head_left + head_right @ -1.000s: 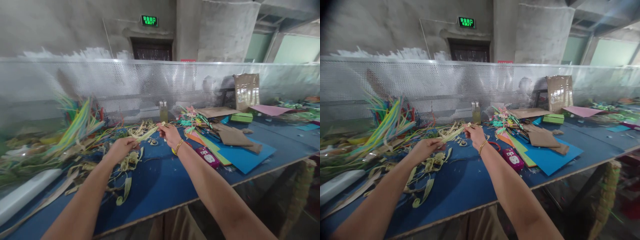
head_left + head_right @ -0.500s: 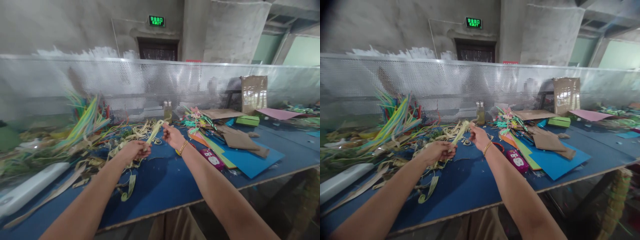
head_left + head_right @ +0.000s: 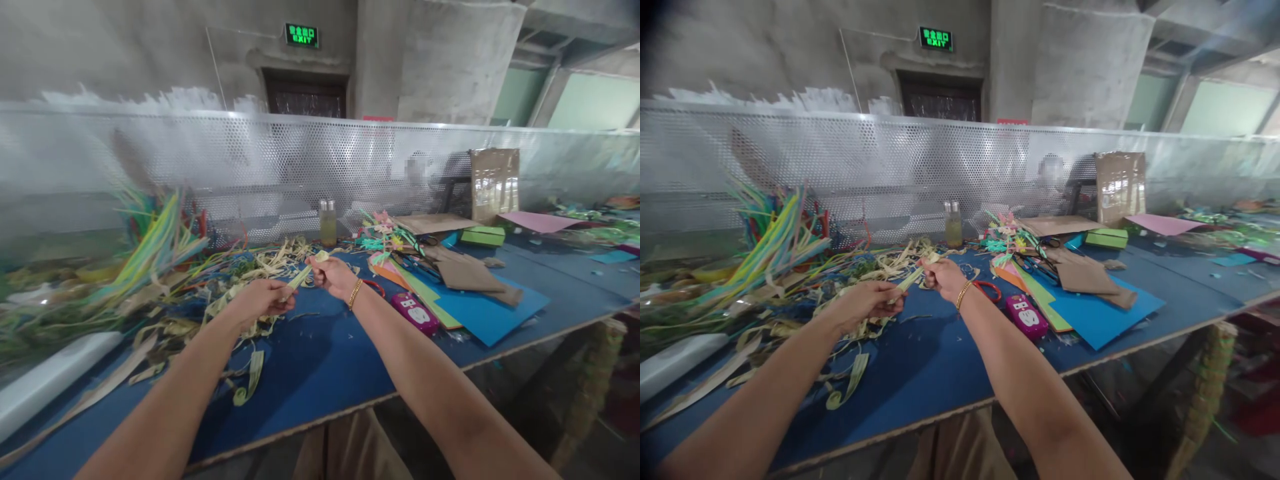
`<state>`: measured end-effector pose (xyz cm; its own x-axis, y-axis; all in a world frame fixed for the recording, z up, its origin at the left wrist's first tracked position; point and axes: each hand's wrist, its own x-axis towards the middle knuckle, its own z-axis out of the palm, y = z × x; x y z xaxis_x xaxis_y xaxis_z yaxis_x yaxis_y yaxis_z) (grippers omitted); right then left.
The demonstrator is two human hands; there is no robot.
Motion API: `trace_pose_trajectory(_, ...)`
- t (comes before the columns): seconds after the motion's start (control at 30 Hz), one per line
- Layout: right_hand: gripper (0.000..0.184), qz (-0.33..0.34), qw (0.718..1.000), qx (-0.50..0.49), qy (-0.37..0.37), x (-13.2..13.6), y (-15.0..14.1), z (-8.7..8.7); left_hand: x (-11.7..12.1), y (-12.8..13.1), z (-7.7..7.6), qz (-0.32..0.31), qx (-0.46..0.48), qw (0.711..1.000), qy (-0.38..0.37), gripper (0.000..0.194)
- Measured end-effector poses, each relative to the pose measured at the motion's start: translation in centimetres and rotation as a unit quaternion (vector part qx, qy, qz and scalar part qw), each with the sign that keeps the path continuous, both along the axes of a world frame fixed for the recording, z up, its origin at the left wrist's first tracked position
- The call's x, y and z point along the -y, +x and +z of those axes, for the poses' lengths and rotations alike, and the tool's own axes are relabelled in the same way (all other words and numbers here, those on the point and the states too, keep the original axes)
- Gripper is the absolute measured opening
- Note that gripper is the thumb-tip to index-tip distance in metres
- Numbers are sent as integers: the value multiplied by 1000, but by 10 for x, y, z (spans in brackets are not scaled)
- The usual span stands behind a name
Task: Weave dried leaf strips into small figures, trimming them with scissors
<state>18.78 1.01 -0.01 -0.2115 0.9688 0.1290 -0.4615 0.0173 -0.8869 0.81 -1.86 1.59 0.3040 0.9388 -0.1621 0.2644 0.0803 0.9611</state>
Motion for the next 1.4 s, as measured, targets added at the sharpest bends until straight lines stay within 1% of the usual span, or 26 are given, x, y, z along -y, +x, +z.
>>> trace_pose_trajectory(0.1, 29, -11, 1000, -15, -4, -1, 4, 4, -2, -5, 4, -6, -6, 1000, 0, 39)
trace_pose_trajectory(0.27, 17, -80, 995, -53, -27, -6, 9, 6, -5, -8, 3, -28, -16, 999, -3, 37)
trace_pose_trajectory(0.37, 11, -102, 992, -67, -35, -9, 12, 6, -7, -10, 2, -32, -22, 999, -6, 35)
trace_pose_trajectory(0.53, 9, -129, 988, -73, -31, -8, 12, 8, -7, -15, 5, -57, -34, 998, 2, 29)
trace_pose_trajectory(0.63, 9, -139, 988, -58, -17, -7, 11, 8, -6, -17, 7, -53, -51, 997, 22, 28)
trace_pose_trajectory(0.7, 9, -163, 986, -25, -1, -6, 12, 9, -7, -19, 7, -52, -62, 996, 41, 28)
trace_pose_trajectory(0.8, 11, -192, 981, 25, 15, -4, 15, 10, -11, -22, 5, -56, -74, 994, 52, 29)
trace_pose_trajectory(0.87, 10, -195, 980, 35, 12, -3, 15, 11, -14, -24, 3, -55, -77, 994, 51, 30)
trace_pose_trajectory(0.97, 8, -194, 981, 21, -1, -1, 15, 13, -15, -24, 4, -54, -80, 994, 52, 31)
trace_pose_trajectory(1.2, 8, -124, 991, -53, -28, 3, 16, 18, -9, -21, 8, -62, -83, 993, 51, 29)
trace_pose_trajectory(1.4, 8, -112, 989, -85, -40, 3, 17, 19, -8, -21, 8, -60, -79, 993, 57, 22)
